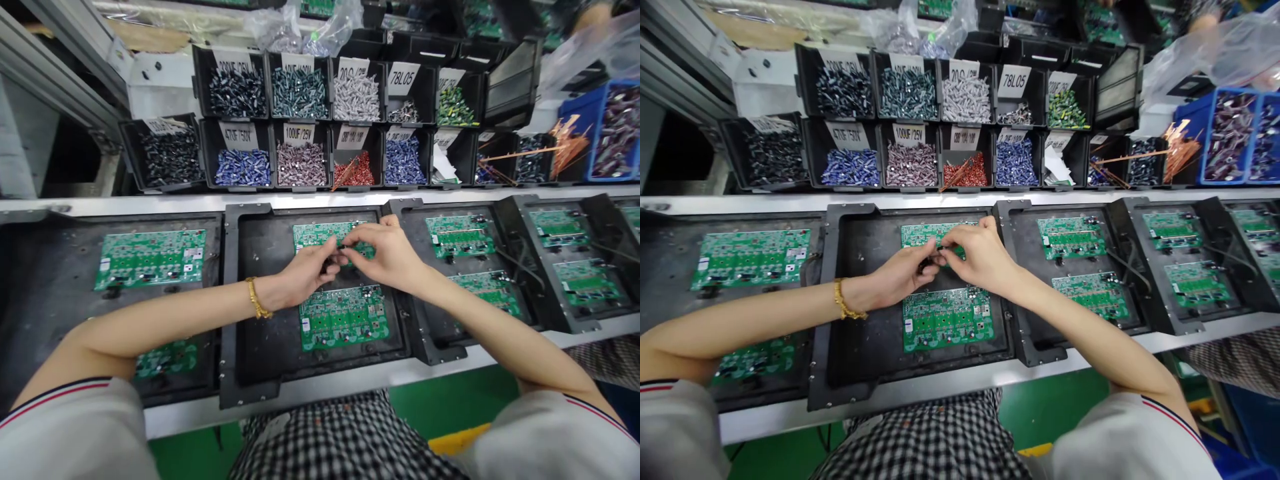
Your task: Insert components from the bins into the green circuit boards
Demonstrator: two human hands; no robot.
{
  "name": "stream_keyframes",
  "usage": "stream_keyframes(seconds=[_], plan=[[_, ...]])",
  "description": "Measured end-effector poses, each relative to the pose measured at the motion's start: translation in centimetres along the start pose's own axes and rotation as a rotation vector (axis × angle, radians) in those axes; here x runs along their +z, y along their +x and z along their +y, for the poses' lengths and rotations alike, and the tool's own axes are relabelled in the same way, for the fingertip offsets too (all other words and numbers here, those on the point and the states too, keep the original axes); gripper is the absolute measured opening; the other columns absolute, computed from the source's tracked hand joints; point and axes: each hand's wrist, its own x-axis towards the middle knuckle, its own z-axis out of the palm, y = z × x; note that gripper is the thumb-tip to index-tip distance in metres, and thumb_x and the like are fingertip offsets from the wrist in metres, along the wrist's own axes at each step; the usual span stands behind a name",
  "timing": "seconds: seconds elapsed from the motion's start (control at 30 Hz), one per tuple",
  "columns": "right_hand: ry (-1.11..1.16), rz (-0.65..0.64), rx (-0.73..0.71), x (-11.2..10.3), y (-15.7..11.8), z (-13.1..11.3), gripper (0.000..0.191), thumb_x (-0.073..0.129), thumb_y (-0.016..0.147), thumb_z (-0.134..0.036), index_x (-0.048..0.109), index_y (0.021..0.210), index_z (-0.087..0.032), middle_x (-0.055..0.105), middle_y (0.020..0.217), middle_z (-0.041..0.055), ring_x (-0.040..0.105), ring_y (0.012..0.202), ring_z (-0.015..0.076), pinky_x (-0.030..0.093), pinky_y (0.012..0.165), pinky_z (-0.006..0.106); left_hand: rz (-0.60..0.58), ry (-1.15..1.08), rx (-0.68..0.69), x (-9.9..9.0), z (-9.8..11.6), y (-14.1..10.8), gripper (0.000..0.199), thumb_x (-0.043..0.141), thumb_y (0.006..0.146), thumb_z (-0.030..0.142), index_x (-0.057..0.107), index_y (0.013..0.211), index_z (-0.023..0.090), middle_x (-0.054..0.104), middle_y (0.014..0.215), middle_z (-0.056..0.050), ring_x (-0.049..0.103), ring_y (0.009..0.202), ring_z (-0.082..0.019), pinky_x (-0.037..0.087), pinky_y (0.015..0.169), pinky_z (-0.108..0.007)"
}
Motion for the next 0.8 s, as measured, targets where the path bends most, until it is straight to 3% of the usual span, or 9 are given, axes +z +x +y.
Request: stream_keyframes(seconds=[0.1, 0.23, 0.3, 0.37, 0.47, 0.57, 0.7, 0.8], plan=[[-0.221, -0.024, 0.060, -0.1, 0.4, 1.6, 0.016, 0.044, 0.082, -0.023, 0.059, 0.083, -0.018, 0.067, 0.090, 0.0047, 0.057, 0.084, 0.0206, 0.022, 0.074, 0.037, 0.025, 0.003, -0.123, -0.3, 0.6, -0.2, 0.020, 0.045, 0.087, 0.001, 0.064, 0.079, 0.005, 0.059, 0.076, -0.007, 0.045, 0.056, -0.005, 0.033, 0.053, -0.019], [-0.422, -0.051, 0.142, 0.8, 1.0, 3.9, 0.016, 0.041, 0.078, -0.022, 0.056, 0.081, -0.016, 0.061, 0.103, 0.0109, 0.050, 0.097, 0.0273, 0.021, 0.073, 0.038, -0.018, 0.048, -0.099, -1.1, 0.2, -0.2, 0.010, 0.057, 0.084, 0.008, 0.066, 0.079, 0.005, 0.057, 0.075, -0.005, 0.036, 0.050, -0.002, 0.021, 0.044, -0.019], [-0.421, -0.070, 0.187, 1.4, 1.1, 4.8, 0.014, 0.042, 0.076, -0.021, 0.054, 0.079, -0.016, 0.060, 0.098, 0.0105, 0.050, 0.092, 0.0263, 0.021, 0.072, 0.037, 0.017, 0.034, -0.048, -1.4, -0.1, -0.2, 0.014, 0.060, 0.085, 0.017, 0.068, 0.082, 0.006, 0.054, 0.071, -0.003, 0.029, 0.048, -0.002, 0.016, 0.043, -0.020], [-0.394, -0.076, 0.217, 1.8, 1.2, 5.4, 0.013, 0.042, 0.075, -0.022, 0.053, 0.077, -0.016, 0.060, 0.092, 0.0092, 0.050, 0.087, 0.0241, 0.020, 0.071, 0.036, 0.042, -0.019, -0.028, -1.6, -0.2, -0.4, 0.018, 0.058, 0.087, 0.021, 0.069, 0.090, 0.006, 0.047, 0.065, 0.000, 0.027, 0.048, -0.003, 0.018, 0.043, -0.020], [-0.368, -0.067, 0.221, 2.0, 1.2, 5.9, 0.013, 0.041, 0.076, -0.023, 0.053, 0.076, -0.016, 0.059, 0.089, 0.0081, 0.050, 0.084, 0.0226, 0.019, 0.070, 0.036, -0.003, -0.106, -0.042, -1.6, -0.1, -0.8, 0.021, 0.053, 0.087, 0.012, 0.067, 0.101, 0.005, 0.045, 0.068, 0.000, 0.036, 0.055, -0.005, 0.030, 0.052, -0.018], [-0.352, -0.068, 0.199, 1.9, 1.2, 6.1, 0.013, 0.042, 0.076, -0.024, 0.053, 0.075, -0.016, 0.060, 0.088, 0.0074, 0.050, 0.087, 0.0232, 0.019, 0.070, 0.036, -0.016, -0.100, -0.057, -1.6, 0.1, -1.1, 0.024, 0.052, 0.086, 0.006, 0.064, 0.107, 0.005, 0.050, 0.074, -0.002, 0.040, 0.058, -0.005, 0.033, 0.056, -0.017], [-0.361, -0.064, 0.178, 1.8, 1.1, 6.4, 0.015, 0.043, 0.079, -0.025, 0.055, 0.077, -0.017, 0.061, 0.091, 0.0079, 0.051, 0.089, 0.0247, 0.020, 0.072, 0.037, 0.027, -0.060, -0.081, -1.7, -0.2, -1.2, 0.017, 0.051, 0.090, 0.016, 0.065, 0.092, 0.005, 0.050, 0.072, -0.002, 0.038, 0.053, -0.003, 0.027, 0.047, -0.016], [-0.380, -0.043, 0.168, 1.5, 0.8, 5.5, 0.017, 0.044, 0.082, -0.027, 0.057, 0.081, -0.017, 0.062, 0.094, 0.0090, 0.052, 0.089, 0.0258, 0.021, 0.074, 0.038, 0.068, -0.083, -0.068, -1.9, -0.6, -1.2, 0.026, 0.047, 0.093, 0.023, 0.063, 0.083, 0.005, 0.048, 0.069, -0.002, 0.038, 0.051, -0.003, 0.026, 0.045, -0.016]])
